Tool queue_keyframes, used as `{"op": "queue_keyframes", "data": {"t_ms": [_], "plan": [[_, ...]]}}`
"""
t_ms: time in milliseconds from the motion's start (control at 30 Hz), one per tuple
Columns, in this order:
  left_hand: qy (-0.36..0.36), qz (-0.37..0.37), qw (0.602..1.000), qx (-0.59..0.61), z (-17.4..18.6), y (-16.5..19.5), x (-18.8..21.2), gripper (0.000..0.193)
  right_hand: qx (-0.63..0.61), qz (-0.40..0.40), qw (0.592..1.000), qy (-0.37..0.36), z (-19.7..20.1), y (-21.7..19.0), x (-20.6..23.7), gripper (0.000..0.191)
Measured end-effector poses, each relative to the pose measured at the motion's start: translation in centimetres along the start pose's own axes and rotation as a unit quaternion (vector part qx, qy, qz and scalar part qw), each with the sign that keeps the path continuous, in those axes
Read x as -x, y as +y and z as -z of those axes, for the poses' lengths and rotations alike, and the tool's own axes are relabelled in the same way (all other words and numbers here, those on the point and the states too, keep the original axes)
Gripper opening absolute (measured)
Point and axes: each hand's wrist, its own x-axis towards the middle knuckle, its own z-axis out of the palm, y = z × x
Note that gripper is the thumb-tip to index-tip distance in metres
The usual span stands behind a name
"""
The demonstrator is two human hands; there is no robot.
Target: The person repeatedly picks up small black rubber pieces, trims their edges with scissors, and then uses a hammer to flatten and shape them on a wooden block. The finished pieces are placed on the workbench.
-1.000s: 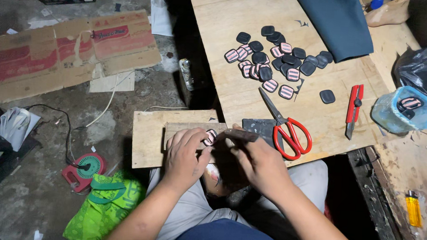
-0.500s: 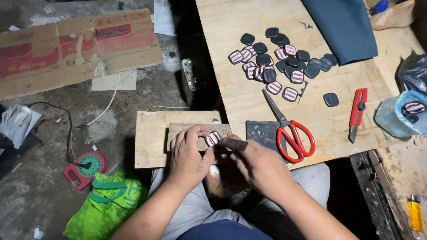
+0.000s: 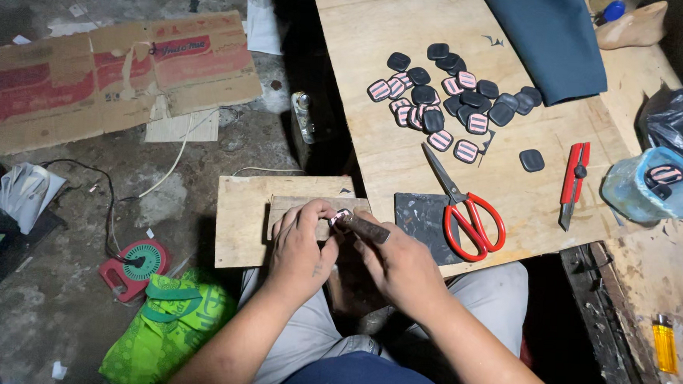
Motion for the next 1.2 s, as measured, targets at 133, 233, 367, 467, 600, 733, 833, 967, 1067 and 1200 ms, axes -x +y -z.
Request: {"op": "queue_keyframes", "data": {"t_ms": [133,233,367,467,600,733,833,967,1067,1200], "plan": [[-0.004,-0.003,1.0,0.008,0.2,-0.2,-0.1,0.049,-0.005,-0.012,0.999,-0.051,1.0,-0.2,0.0,0.046],[0.001,-0.01,1.0,0.001,0.4,-0.2,-0.1,0.047,0.061,-0.078,0.988,-0.118,1.9,-0.3,0.0,0.048],[0.001,-0.002,1.0,0.009,0.5,-0.3,-0.1,0.047,0.011,-0.024,1.0,-0.016,1.0,-0.7,0.3,0.05],[0.001,0.01,1.0,0.009,0.4,-0.3,-0.2,0.05,0.039,-0.015,0.999,-0.023,0.5,-0.6,0.2,0.048],[-0.005,0.02,1.0,0.008,0.4,-0.3,-0.4,0.051,0.075,-0.044,0.996,-0.024,0.4,-0.3,-0.3,0.049],[-0.008,0.025,1.0,0.007,0.5,-0.3,-0.7,0.049,0.147,-0.14,0.977,-0.068,1.0,0.4,-1.0,0.057],[-0.01,0.027,1.0,0.009,0.4,-0.3,-0.9,0.046,0.004,0.033,0.998,0.062,0.9,0.9,-1.3,0.047],[-0.004,0.024,1.0,0.011,0.1,-0.3,-1.0,0.047,0.061,-0.035,0.998,0.001,0.0,1.2,-1.5,0.047],[0.001,0.017,1.0,0.012,0.1,-0.3,-1.0,0.046,0.056,-0.062,0.996,-0.001,-0.1,1.4,-1.6,0.05],[0.005,0.013,1.0,0.012,0.0,-0.4,-1.0,0.046,-0.014,-0.032,0.999,0.022,-0.4,1.4,-1.4,0.047]]}}
